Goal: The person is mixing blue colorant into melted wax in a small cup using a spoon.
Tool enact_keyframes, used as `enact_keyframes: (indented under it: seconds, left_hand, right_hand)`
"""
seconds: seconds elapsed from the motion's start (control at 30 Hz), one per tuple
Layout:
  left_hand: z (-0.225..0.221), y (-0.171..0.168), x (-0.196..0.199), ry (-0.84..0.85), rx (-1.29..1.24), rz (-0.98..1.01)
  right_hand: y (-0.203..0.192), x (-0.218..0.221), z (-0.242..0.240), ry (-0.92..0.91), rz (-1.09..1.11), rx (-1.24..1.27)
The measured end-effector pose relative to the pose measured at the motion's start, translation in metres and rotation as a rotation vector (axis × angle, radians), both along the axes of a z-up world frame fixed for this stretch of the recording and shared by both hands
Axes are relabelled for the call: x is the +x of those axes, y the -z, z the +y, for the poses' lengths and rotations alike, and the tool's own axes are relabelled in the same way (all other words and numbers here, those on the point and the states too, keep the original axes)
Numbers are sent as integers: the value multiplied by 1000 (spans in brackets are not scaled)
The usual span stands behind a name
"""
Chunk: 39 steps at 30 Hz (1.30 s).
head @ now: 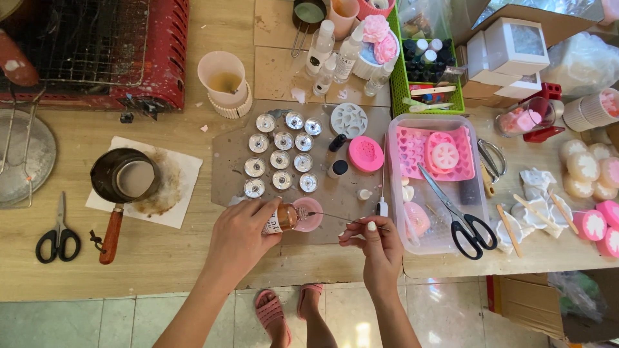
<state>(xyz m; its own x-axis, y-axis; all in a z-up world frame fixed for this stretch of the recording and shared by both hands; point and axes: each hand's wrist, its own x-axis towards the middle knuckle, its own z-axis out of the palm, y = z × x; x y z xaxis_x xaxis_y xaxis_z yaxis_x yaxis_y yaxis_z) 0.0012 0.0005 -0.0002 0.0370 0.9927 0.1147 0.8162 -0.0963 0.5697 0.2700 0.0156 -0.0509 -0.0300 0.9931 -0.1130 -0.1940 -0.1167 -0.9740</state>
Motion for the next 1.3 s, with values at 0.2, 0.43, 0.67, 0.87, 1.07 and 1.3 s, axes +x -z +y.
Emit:
enact_keyframes:
  seconds: [0.2,0.43,0.67,0.87,1.07,1.3]
  left_hand:
    - [0,-2,-1,-2,-9,-9]
    - [0,-5,-1,-1,12,-4]
    - [-1,-4,0,12,-8,16]
    - [1,-5,0,37,-16,25]
    - [2,-5,1,52,-61,78]
    - [3,-6,2,61,-43,88]
  right_hand:
    - [8,7,-2,34,118,-20]
    - [6,9,-2,45,210,-12]
    - [-4,-5,5,132,111,-33]
    - [-9,-7,11,166,-21,-55]
    - [-11,-6,13,142,-28,-42]
    - [-11,-5,15,142,-26,-53]
